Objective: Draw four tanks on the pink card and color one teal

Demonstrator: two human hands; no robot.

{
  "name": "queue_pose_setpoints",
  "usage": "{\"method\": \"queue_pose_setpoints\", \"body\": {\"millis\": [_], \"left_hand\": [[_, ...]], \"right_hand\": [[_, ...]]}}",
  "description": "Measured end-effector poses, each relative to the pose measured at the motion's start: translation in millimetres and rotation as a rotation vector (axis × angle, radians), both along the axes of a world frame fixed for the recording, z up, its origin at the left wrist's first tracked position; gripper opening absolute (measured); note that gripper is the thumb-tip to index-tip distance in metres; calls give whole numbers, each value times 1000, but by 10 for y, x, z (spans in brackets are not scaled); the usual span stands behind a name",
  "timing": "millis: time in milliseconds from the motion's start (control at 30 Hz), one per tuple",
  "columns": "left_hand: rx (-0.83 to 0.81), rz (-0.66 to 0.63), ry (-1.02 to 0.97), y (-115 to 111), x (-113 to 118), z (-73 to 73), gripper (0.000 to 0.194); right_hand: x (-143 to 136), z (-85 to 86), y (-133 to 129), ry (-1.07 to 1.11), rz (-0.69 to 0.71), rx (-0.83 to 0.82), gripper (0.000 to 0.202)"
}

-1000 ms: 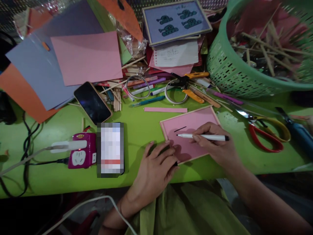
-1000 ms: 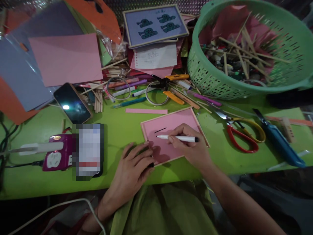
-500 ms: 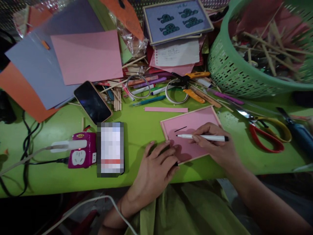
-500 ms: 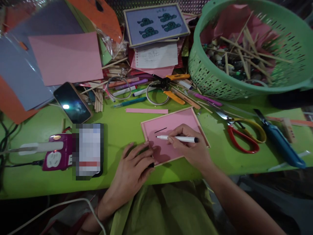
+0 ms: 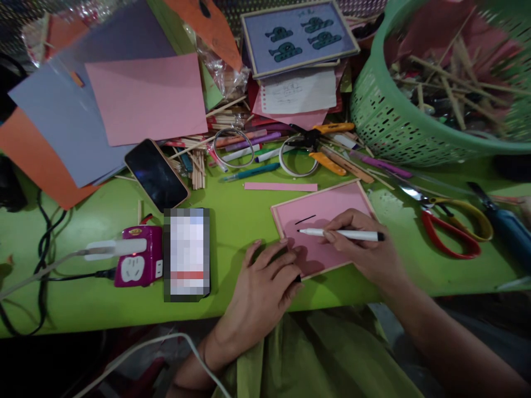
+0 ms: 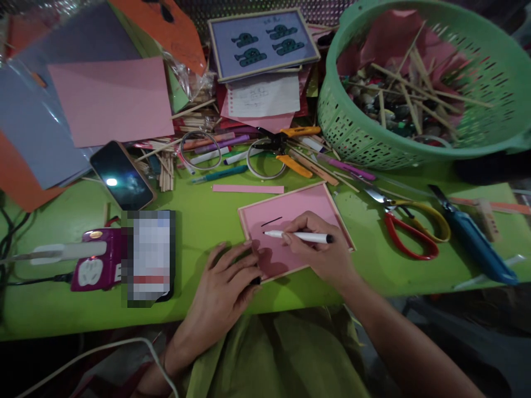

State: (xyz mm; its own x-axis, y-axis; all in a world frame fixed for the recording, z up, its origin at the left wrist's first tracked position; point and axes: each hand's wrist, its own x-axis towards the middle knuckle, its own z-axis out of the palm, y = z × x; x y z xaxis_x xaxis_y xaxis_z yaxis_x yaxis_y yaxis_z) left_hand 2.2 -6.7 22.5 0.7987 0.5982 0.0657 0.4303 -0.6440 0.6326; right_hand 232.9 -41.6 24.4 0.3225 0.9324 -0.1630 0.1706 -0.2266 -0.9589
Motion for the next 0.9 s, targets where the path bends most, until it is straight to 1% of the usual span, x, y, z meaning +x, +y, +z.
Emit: {"method": "queue_pose_setpoints", "body": {"millis": [233,567,733,900], "left_hand": [[3,6,5,4,-2,14,13],[-11,6,-30,19,2,19,16],[-4,0,-26,24,-7,28,15],[1,1,-38,29,-8,24,15]], "right_hand": [[-10,-9,-5,-26,-35,29,12],[61,-66,-38,-55,-115,11,11],[85,-45,-34,-72,-154,42,12],[85,-22,-25,-95,-202,38,11]]}}
